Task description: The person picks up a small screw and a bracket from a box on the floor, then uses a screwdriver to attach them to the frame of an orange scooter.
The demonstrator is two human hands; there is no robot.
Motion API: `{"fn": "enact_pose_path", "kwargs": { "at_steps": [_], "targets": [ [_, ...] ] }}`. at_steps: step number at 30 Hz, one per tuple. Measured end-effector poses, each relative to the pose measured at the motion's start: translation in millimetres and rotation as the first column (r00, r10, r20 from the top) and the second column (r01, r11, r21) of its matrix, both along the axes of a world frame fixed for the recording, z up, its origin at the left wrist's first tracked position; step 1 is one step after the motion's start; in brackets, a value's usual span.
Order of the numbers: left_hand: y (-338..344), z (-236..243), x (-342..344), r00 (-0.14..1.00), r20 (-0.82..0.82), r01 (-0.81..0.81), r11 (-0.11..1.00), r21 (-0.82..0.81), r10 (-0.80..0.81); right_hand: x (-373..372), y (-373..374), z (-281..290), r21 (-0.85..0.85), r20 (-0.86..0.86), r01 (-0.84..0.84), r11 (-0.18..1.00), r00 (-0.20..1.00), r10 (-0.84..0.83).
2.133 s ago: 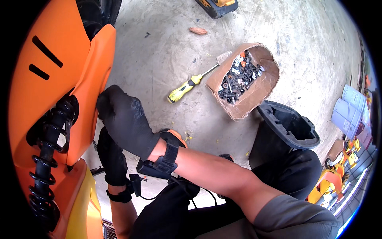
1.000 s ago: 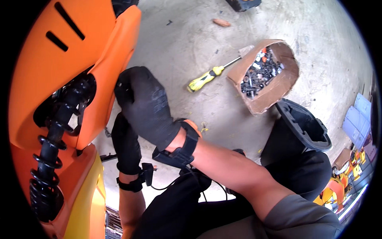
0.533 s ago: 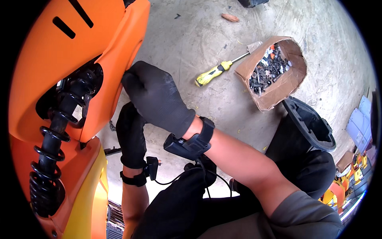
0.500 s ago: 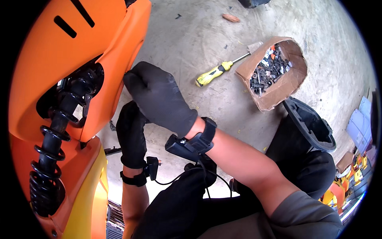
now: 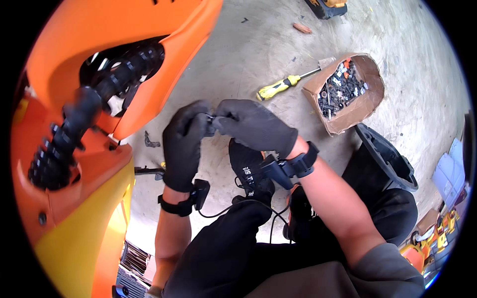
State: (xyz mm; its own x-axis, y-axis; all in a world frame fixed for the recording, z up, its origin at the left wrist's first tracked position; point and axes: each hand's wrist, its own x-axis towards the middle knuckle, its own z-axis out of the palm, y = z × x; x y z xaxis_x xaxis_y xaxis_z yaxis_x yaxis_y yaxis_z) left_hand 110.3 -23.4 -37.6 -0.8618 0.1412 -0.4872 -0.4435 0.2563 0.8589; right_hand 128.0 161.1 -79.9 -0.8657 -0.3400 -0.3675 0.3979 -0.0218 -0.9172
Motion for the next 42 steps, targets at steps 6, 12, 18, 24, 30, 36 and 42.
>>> {"fn": "enact_pose_path", "kwargs": {
  "at_steps": [6,12,18,24,30,36,42],
  "targets": [
    [23.2,-2.1,21.3,0.997,-0.044,0.068,0.987,0.146,-0.063,-3.9,36.8,26.1,0.121,0.159,-0.194,0.973,0.972,0.174],
    [68.5,21.2,26.8,0.992,0.000,0.128,0.975,0.180,-0.130,-6.7,99.6,76.1,0.316,0.171,-0.372,0.873,0.927,0.333],
    [82.6,6.5,25.4,0.987,-0.074,0.152,0.974,0.169,-0.141,50.7,194.9,150.9,0.783,-0.107,0.081,0.617,0.994,0.005],
    [81.6,-15.2,30.0,0.964,-0.075,0.261,0.963,0.066,-0.256,110.9,200.0,193.7,0.762,-0.178,0.361,0.538,0.915,-0.362],
    [124.0,-27.4,26.8,0.868,-0.035,0.491,0.866,-0.093,-0.496,115.8,205.8,182.0,0.781,-0.295,0.364,0.508,0.931,-0.214],
    [141.1,-57.8,45.8,0.756,-0.115,0.621,0.762,-0.184,-0.644,118.3,219.8,171.8,0.799,-0.272,0.325,0.505,0.946,-0.177],
    [143.3,-68.1,68.6,0.708,-0.025,0.697,0.704,-0.135,-0.706,114.5,220.5,168.7,0.812,-0.265,0.320,0.488,0.947,-0.181]
  ]
}}
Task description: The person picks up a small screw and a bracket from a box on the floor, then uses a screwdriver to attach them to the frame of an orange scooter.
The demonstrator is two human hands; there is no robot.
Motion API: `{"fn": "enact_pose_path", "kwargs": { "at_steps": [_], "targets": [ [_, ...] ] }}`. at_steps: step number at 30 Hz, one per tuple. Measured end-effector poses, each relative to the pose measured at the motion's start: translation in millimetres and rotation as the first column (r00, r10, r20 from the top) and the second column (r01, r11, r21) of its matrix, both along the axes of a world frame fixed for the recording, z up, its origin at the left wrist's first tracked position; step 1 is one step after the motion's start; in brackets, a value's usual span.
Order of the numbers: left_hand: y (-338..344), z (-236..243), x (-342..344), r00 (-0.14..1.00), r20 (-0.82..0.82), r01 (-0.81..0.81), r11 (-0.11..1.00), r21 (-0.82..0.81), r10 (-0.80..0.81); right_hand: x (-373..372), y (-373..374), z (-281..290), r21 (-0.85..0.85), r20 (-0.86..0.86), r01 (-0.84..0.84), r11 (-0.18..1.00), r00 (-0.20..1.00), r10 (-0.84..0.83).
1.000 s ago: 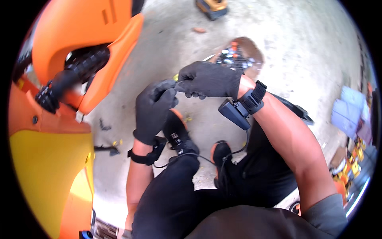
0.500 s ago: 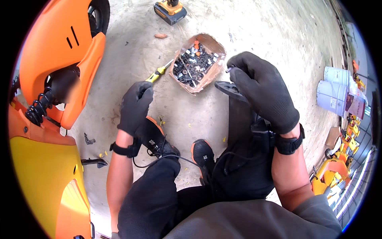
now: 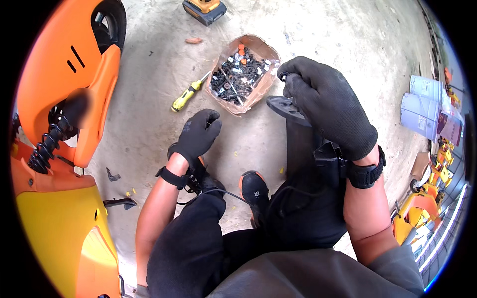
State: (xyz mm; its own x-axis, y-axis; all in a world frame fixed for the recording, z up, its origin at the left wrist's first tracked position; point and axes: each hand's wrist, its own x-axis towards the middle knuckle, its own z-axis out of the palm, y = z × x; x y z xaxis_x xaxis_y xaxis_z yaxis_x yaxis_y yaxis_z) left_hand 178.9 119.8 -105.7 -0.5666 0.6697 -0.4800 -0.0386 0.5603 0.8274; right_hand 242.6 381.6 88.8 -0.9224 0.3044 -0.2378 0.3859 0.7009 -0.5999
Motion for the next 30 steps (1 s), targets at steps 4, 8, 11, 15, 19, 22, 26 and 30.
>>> {"fn": "enact_pose_path", "kwargs": {
  "at_steps": [4,8,11,15,19,22,26,30],
  "targets": [
    [-4.2,-4.0,-0.9,1.000,0.008,0.006,1.000,-0.028,-0.006,-4.4,-4.5,0.1,-0.031,0.020,-0.005,0.999,1.000,0.006],
    [-3.6,-14.1,-0.3,0.991,-0.133,0.022,0.999,0.035,-0.017,-7.1,-9.1,-1.4,-0.056,-0.014,-0.019,0.998,1.000,0.018],
    [1.4,-8.9,-1.6,0.994,-0.101,0.056,0.997,0.045,-0.051,-13.1,-11.7,10.4,-0.146,0.175,0.105,0.984,0.981,-0.079],
    [-5.4,-9.3,-2.8,0.994,-0.100,0.051,0.999,-0.002,-0.051,-14.8,-12.3,3.6,-0.110,0.128,0.031,0.993,0.992,-0.017],
    [-13.4,-9.4,-12.4,0.999,-0.025,-0.026,0.999,-0.046,0.025,-21.2,-18.8,5.0,-0.153,0.218,0.135,0.979,0.971,-0.099],
    [-19.6,-6.7,-26.5,0.974,0.012,-0.226,0.974,0.003,0.226,-18.6,-17.1,-1.5,-0.067,0.136,0.102,0.993,0.986,-0.092],
    [-33.6,-7.2,-51.1,0.879,0.172,-0.455,0.890,0.024,0.444,-21.5,-19.3,2.1,-0.078,0.155,0.084,0.993,0.985,-0.071],
    [-34.2,3.4,-57.3,0.811,0.245,-0.559,0.828,0.052,0.532,-21.4,-22.1,2.1,-0.102,0.153,0.085,0.991,0.986,-0.069]
  ]
}}
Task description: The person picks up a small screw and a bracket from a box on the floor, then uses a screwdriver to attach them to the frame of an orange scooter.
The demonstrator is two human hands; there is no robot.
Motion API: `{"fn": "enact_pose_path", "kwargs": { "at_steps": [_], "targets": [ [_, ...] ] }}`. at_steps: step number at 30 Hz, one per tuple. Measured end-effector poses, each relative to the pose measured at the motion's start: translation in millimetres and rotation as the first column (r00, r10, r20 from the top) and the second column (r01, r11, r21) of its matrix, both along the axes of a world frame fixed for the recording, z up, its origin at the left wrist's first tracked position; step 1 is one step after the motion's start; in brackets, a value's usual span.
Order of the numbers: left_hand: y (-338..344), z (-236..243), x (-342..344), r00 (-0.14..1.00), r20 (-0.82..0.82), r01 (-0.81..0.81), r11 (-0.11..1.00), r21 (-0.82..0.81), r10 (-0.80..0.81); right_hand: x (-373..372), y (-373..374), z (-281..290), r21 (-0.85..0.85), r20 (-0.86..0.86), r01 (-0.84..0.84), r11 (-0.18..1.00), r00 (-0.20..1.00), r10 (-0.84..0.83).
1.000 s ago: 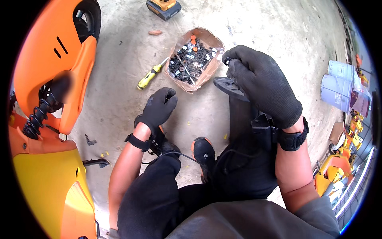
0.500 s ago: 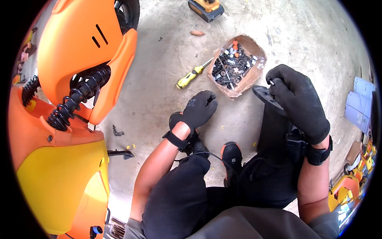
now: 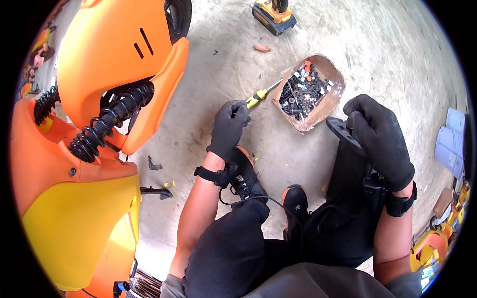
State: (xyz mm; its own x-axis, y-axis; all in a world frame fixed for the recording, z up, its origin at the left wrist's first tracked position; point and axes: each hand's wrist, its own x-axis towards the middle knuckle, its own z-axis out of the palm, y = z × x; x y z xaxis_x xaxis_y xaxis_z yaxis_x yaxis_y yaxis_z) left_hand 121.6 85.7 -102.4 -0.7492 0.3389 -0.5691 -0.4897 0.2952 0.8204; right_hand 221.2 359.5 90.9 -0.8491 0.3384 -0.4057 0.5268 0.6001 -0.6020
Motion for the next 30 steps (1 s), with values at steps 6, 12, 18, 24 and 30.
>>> {"fn": "enact_pose_path", "kwargs": {
  "at_steps": [6,12,18,24,30],
  "targets": [
    [-14.4,-7.6,-15.4,0.980,-0.043,-0.190,0.978,0.090,0.195,-3.0,-3.9,3.8,-0.047,0.033,0.021,0.999,0.999,-0.020],
    [-70.3,-16.9,-52.7,0.716,0.283,-0.666,0.503,0.552,0.638,-4.1,-5.8,2.9,-0.062,0.030,0.002,0.998,1.000,0.000],
    [-72.4,21.9,-60.2,0.710,0.370,-0.616,0.275,0.738,0.599,-5.0,-7.2,0.4,-0.069,0.034,-0.014,0.998,0.999,0.017],
    [-71.4,14.8,-66.2,0.750,0.352,-0.557,0.248,0.793,0.560,-4.5,-8.0,-3.1,-0.106,0.033,-0.045,0.993,0.998,0.049],
    [-75.1,14.1,-65.4,0.774,0.331,-0.550,0.313,0.774,0.539,-4.5,-11.0,0.1,-0.104,0.057,-0.056,0.993,0.996,0.063]
  ]
}}
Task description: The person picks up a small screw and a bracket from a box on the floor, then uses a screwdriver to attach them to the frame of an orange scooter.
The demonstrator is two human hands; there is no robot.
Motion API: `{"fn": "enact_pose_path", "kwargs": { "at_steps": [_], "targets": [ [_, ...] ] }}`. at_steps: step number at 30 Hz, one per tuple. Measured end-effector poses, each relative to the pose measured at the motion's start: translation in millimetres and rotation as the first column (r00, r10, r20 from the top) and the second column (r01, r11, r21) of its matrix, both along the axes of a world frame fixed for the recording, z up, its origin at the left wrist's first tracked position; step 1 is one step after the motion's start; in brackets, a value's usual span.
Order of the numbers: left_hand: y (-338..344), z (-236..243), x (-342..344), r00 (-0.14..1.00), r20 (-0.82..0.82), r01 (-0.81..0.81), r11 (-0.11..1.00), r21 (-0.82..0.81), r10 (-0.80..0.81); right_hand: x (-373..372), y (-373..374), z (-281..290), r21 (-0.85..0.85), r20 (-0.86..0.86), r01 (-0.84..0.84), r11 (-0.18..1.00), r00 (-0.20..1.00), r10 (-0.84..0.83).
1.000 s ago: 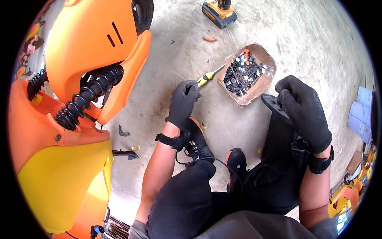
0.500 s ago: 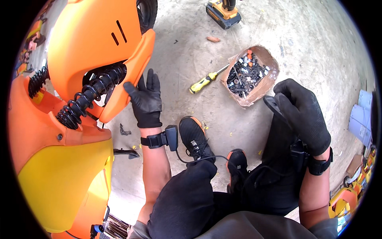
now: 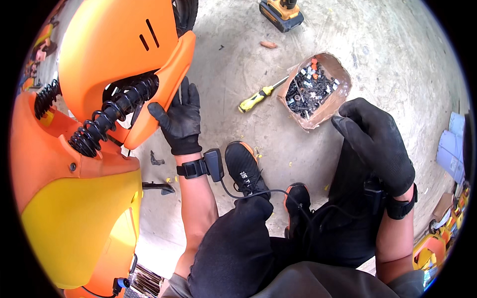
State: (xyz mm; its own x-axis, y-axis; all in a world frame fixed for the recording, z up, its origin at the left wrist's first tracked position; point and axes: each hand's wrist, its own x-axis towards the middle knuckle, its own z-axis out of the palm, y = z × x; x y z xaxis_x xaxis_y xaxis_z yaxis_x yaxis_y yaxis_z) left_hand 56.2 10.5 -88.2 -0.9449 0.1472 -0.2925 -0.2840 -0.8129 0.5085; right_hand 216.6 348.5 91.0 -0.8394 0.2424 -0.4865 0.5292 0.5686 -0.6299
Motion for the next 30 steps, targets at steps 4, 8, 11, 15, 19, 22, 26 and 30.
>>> {"fn": "enact_pose_path", "kwargs": {
  "at_steps": [4,8,11,15,19,22,26,30],
  "targets": [
    [-1.3,-2.3,1.0,0.999,-0.016,-0.034,0.997,-0.073,0.032,0.5,-1.9,-1.4,-0.009,-0.035,-0.005,1.000,0.999,0.005],
    [-12.5,-3.4,1.6,0.998,0.053,0.017,0.999,-0.030,-0.016,2.2,-1.1,-4.1,-0.024,-0.022,-0.004,1.000,1.000,0.003],
    [-14.2,-11.8,11.0,0.975,0.173,0.167,0.971,-0.169,-0.138,5.1,1.5,-0.5,0.002,-0.075,-0.010,1.000,0.997,0.010],
    [19.5,-10.8,34.5,0.887,0.333,0.461,0.627,-0.628,-0.319,7.8,2.9,-3.4,-0.006,-0.098,-0.004,1.000,0.995,0.003],
    [56.1,-40.9,53.3,0.770,0.085,0.071,-0.048,-0.996,-0.632,8.1,6.3,-3.1,0.034,-0.126,-0.012,0.999,0.992,0.016],
    [78.2,-47.7,56.8,0.616,0.026,-0.270,-0.242,-0.932,-0.787,6.6,5.6,-2.7,0.026,-0.098,-0.008,1.000,0.995,0.011],
    [94.5,-54.6,60.8,0.535,0.296,-0.257,-0.486,-0.835,-0.791,5.2,8.1,-2.0,0.036,-0.098,-0.008,0.999,0.995,0.011],
    [93.4,-63.6,63.2,0.469,0.342,-0.212,-0.479,-0.852,-0.814,1.8,5.4,-6.0,0.008,-0.106,-0.001,1.000,0.994,0.002]
  ]
}}
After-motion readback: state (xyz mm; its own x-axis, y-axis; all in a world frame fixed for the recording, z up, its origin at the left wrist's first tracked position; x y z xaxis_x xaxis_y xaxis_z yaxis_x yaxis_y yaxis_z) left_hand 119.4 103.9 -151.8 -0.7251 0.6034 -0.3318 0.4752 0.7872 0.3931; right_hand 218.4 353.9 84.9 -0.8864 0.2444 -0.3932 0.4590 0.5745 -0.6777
